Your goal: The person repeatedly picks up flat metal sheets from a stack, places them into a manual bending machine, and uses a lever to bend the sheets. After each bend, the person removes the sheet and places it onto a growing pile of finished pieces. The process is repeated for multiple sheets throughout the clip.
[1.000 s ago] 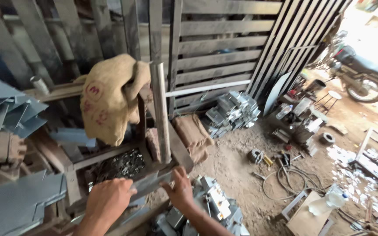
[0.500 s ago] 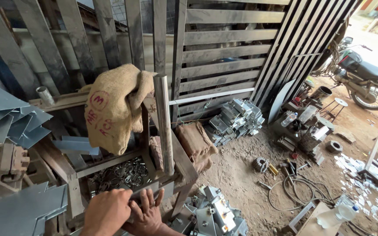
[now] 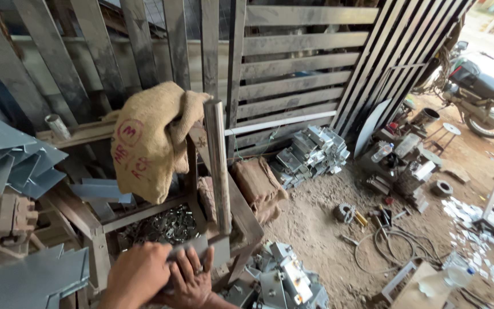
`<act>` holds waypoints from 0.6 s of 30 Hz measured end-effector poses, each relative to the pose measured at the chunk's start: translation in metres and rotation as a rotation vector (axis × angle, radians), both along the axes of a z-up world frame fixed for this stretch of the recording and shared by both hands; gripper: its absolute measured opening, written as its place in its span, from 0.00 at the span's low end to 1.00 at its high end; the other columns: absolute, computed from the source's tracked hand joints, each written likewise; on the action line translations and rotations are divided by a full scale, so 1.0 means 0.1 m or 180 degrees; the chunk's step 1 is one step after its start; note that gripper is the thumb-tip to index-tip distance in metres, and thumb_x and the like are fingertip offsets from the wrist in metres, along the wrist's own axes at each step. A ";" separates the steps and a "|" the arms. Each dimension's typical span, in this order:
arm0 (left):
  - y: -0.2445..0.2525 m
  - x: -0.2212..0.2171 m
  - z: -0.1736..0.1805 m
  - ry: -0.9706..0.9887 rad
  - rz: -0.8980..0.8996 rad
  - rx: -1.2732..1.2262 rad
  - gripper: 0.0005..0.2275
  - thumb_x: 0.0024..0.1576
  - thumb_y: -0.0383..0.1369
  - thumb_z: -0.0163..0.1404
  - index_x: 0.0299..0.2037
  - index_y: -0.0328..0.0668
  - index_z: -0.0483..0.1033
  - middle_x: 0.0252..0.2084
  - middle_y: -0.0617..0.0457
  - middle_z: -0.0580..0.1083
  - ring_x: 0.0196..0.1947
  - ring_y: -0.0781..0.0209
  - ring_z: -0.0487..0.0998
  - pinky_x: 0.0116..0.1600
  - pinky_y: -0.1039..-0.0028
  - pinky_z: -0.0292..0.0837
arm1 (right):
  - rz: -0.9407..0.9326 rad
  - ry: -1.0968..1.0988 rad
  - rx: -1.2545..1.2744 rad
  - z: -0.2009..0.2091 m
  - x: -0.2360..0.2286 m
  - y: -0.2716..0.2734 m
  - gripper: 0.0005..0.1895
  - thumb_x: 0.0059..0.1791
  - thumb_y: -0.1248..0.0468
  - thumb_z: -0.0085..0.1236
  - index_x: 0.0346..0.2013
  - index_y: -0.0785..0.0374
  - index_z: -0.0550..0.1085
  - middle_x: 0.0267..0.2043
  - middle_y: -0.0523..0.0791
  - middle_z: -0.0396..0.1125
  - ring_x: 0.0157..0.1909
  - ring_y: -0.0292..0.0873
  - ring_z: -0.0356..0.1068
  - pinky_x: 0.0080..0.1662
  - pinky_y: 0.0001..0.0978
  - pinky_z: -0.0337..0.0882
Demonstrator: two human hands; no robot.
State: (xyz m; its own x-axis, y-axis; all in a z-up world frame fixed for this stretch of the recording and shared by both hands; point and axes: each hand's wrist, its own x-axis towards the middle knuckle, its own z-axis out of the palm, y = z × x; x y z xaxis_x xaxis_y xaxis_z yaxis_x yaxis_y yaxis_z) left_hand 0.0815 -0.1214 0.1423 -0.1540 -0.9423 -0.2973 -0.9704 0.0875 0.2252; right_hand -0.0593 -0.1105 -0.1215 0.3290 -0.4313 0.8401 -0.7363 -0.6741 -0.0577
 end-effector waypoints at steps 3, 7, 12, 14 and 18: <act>-0.01 0.01 0.04 0.0155 0.0037 -0.0277 0.10 0.52 0.40 0.54 0.40 0.51 0.80 0.42 0.47 0.80 0.44 0.44 0.82 0.51 0.55 0.78 | 0.0058 0.0200 0.0429 0.29 -0.06 0.02 0.52 0.42 0.31 0.67 0.64 0.67 0.65 0.70 0.60 0.57 0.75 0.67 0.51 0.68 0.80 0.33; 0.03 0.05 -0.06 0.0471 -0.0133 -0.0866 0.14 0.48 0.44 0.58 0.40 0.48 0.81 0.41 0.45 0.80 0.43 0.41 0.80 0.48 0.51 0.75 | 0.0190 0.0024 0.0641 0.37 -0.04 0.10 0.51 0.42 0.32 0.66 0.61 0.70 0.65 0.67 0.62 0.56 0.70 0.70 0.55 0.68 0.82 0.40; 0.09 0.00 0.00 0.0517 -0.0185 -0.0738 0.14 0.51 0.47 0.59 0.33 0.45 0.82 0.34 0.43 0.80 0.40 0.42 0.81 0.46 0.52 0.75 | 0.2145 0.0865 -0.0141 0.28 -0.22 0.74 0.30 0.47 0.44 0.53 0.63 0.45 0.65 0.70 0.50 0.56 0.73 0.59 0.57 0.73 0.78 0.41; 0.11 -0.01 0.01 0.0513 -0.0199 -0.0761 0.14 0.52 0.47 0.59 0.32 0.45 0.82 0.33 0.44 0.80 0.39 0.43 0.82 0.45 0.52 0.76 | 0.3073 0.1464 0.0153 0.35 -0.20 0.70 0.32 0.48 0.42 0.51 0.65 0.44 0.62 0.71 0.48 0.54 0.74 0.58 0.57 0.73 0.75 0.42; 0.02 -0.02 0.00 0.0530 -0.0123 -0.0906 0.14 0.50 0.47 0.61 0.33 0.45 0.82 0.33 0.43 0.80 0.38 0.43 0.82 0.43 0.52 0.76 | 0.3523 0.2782 0.1498 0.74 0.05 -0.40 0.35 0.48 0.39 0.46 0.69 0.41 0.57 0.75 0.45 0.50 0.75 0.55 0.56 0.74 0.69 0.46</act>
